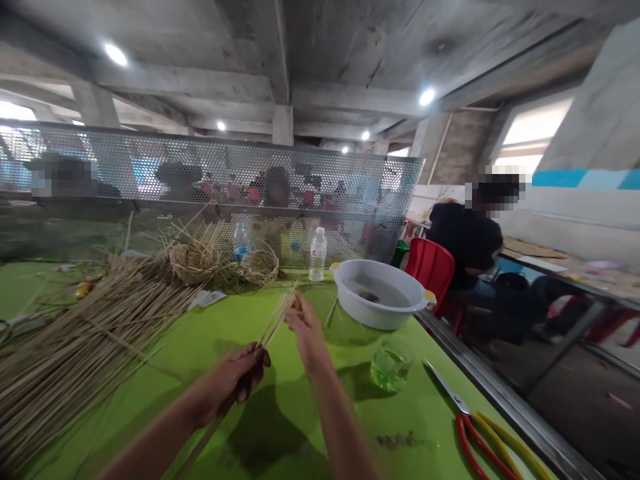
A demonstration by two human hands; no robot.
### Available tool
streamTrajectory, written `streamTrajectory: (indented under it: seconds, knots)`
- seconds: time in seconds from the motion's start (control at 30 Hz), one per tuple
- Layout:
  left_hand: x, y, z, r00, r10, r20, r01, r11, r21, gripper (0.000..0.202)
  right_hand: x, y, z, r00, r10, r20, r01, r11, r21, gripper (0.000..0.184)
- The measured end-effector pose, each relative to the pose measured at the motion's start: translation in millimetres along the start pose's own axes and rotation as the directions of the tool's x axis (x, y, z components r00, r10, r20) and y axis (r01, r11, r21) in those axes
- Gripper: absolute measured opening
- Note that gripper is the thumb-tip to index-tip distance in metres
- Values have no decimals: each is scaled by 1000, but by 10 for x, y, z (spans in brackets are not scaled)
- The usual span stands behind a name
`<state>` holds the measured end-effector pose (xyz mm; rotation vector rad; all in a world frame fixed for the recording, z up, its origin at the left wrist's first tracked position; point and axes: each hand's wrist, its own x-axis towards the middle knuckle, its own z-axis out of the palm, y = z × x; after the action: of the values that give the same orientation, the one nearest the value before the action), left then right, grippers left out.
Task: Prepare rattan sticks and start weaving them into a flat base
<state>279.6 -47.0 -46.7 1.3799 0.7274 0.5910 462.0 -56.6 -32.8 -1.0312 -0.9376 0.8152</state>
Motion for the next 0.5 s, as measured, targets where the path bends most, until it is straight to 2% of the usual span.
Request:
streamTrajectory:
  seconds: [0.1, 0.17, 0.33, 0.5]
  knots:
    - [-29, -9, -33, 999, -36, 30, 35, 999, 3, 48, 73, -101, -158, 993, -91, -75, 90, 996, -20, 61]
    - [-45, -20, -38, 996, -66, 53, 66, 998, 6, 50, 84, -146, -206, 993, -104, -56, 103, 994, -32, 58]
    - [-103, -22, -27, 992, -86, 91, 91, 995, -50, 50, 55, -164, -180, 993, -118, 13, 118, 992, -40, 47]
    - [-135, -21, -35, 990, -96, 100, 101, 994, -47, 49, 47, -161, -162, 994, -111, -2, 111, 993, -35, 52]
